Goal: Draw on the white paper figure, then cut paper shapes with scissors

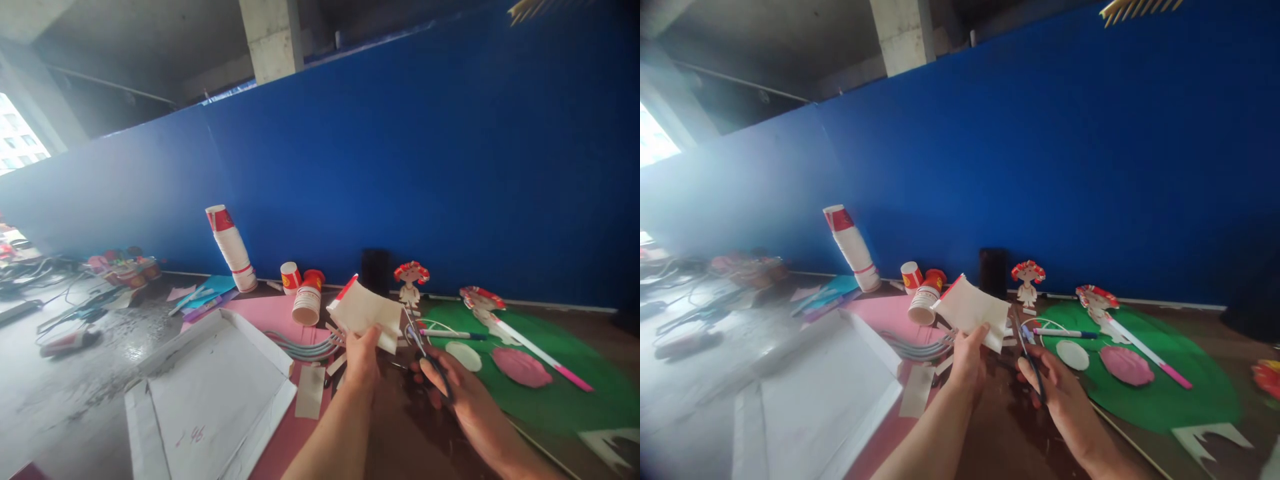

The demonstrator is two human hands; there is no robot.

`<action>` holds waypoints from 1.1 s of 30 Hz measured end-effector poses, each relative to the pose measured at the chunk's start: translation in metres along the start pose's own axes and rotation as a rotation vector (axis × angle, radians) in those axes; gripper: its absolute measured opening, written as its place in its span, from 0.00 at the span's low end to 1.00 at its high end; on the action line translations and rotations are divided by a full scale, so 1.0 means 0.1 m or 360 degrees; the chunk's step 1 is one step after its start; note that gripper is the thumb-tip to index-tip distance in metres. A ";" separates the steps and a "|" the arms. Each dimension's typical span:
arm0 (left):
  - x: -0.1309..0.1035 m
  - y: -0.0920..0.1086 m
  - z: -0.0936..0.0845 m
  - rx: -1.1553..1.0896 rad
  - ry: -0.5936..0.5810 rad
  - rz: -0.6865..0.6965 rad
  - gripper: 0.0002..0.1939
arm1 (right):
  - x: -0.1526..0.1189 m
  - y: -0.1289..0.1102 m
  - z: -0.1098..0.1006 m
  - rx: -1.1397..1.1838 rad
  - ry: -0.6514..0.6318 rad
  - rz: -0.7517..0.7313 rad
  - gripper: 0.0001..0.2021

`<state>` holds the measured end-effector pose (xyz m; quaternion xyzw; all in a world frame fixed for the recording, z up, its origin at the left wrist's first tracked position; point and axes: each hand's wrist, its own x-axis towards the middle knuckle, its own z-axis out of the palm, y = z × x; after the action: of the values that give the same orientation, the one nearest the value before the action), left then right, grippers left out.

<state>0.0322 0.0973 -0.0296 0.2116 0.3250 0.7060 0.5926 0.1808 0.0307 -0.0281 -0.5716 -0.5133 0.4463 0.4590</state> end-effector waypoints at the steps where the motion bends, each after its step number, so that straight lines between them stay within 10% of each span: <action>1: 0.00 0.01 0.00 -0.0013 0.0006 -0.0002 0.24 | -0.01 0.00 0.01 -0.0009 -0.0027 0.0010 0.31; 33: 0.10 0.13 -0.08 0.0078 -0.0161 -0.0203 0.25 | 0.02 -0.18 -0.10 0.0007 -0.0113 0.0001 0.28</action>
<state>0.0151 0.1042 -0.0269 0.2404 0.3248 0.6471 0.6465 0.1876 0.0329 -0.0085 -0.5547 -0.5280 0.4675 0.4415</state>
